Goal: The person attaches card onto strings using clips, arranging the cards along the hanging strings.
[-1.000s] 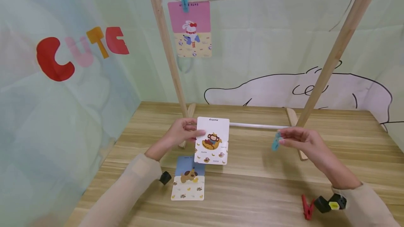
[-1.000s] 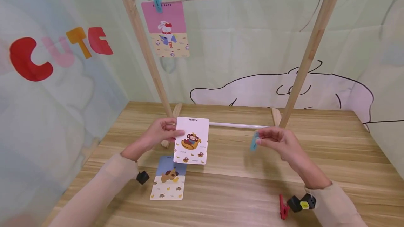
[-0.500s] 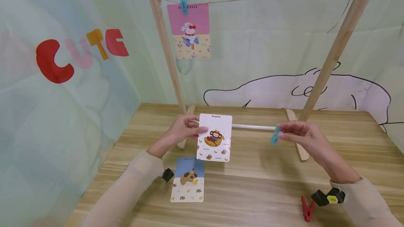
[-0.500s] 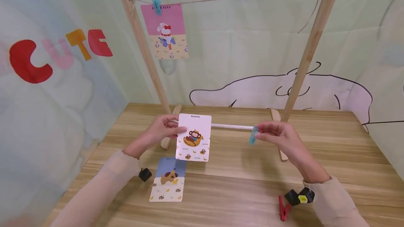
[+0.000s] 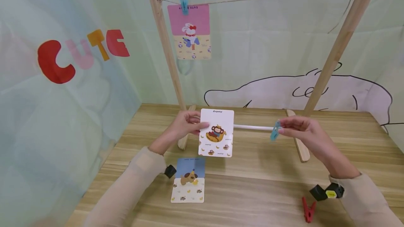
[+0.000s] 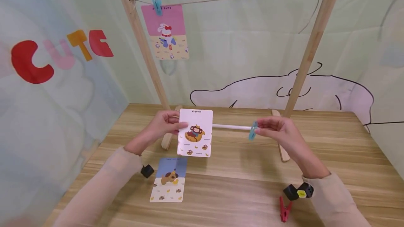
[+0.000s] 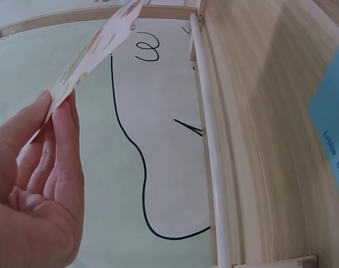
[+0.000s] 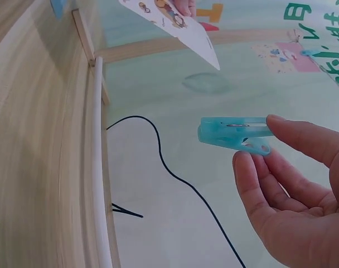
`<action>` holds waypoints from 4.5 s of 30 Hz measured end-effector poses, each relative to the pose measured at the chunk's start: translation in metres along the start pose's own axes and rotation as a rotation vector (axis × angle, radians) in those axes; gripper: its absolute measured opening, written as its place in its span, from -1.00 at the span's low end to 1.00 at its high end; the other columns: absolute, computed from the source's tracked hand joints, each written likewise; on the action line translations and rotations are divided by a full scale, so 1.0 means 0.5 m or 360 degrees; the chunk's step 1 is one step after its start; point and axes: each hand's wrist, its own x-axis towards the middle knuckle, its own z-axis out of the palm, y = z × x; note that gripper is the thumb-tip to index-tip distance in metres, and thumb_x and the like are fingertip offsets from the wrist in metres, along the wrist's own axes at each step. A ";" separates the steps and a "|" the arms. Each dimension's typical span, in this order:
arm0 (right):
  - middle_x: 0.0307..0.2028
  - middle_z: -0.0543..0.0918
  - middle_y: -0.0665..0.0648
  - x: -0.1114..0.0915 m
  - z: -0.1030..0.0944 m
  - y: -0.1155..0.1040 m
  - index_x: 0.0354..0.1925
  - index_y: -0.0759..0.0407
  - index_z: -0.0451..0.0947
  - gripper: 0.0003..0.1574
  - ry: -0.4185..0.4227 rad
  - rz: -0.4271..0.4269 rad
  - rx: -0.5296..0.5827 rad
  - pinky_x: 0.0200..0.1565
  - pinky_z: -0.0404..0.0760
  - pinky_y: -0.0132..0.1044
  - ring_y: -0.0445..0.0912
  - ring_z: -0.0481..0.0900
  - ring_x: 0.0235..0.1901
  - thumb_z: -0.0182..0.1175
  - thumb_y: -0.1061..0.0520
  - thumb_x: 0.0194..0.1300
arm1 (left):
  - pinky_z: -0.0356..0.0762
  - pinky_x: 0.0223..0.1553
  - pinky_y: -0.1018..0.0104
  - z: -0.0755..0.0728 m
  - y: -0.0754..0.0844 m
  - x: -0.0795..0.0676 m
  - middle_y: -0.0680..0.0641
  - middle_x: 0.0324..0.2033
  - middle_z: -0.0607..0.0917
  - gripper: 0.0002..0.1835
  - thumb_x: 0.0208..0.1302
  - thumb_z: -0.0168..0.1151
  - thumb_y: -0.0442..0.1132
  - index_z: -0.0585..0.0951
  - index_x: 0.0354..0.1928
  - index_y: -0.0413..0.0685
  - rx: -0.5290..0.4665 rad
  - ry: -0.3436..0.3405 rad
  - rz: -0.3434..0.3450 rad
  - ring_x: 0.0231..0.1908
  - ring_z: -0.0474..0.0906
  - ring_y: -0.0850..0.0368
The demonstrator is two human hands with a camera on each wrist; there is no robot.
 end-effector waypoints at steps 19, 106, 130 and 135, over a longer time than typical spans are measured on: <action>-0.17 0.73 -0.08 0.028 -0.009 -0.025 0.05 0.37 0.59 -0.59 0.0040 0.0049 -0.0047 -0.09 0.63 -0.44 -0.18 0.68 -0.21 0.34 0.14 0.34 | 0.73 -0.24 0.17 0.009 0.027 0.021 -0.24 -0.22 0.77 -0.72 0.31 0.34 -0.37 0.63 0.00 -0.38 -0.0024 0.0026 0.0026 -0.33 0.74 0.07; -0.17 0.76 -0.10 0.143 -0.056 -0.155 0.10 0.16 0.66 -0.56 0.0210 -0.0067 0.0047 -0.04 0.50 -0.44 -0.19 0.62 -0.10 0.41 0.11 0.26 | 0.71 -0.22 0.24 0.012 0.159 0.139 -0.13 -0.22 0.78 -0.77 0.29 0.40 -0.23 0.69 -0.11 -0.23 -0.0013 0.0099 0.0232 -0.33 0.71 0.09; -0.11 0.74 -0.05 0.159 -0.079 -0.196 0.09 0.14 0.68 -0.53 0.0237 -0.0068 0.0243 0.01 0.49 -0.52 -0.14 0.55 0.00 0.45 0.12 0.20 | 0.71 -0.17 0.20 0.002 0.205 0.159 -0.15 -0.17 0.77 -0.70 0.31 0.38 -0.22 0.68 0.01 -0.23 -0.0019 0.0124 0.0342 -0.28 0.72 0.06; -0.14 0.75 0.03 0.166 -0.081 -0.206 0.04 0.26 0.68 -0.59 0.0168 -0.0157 0.0477 0.08 0.48 -0.51 -0.13 0.60 -0.06 0.43 0.27 0.20 | 0.71 -0.14 0.19 0.006 0.223 0.165 -0.14 -0.16 0.77 -0.68 0.30 0.39 -0.20 0.68 0.02 -0.22 -0.0012 0.0112 0.0398 -0.23 0.72 0.04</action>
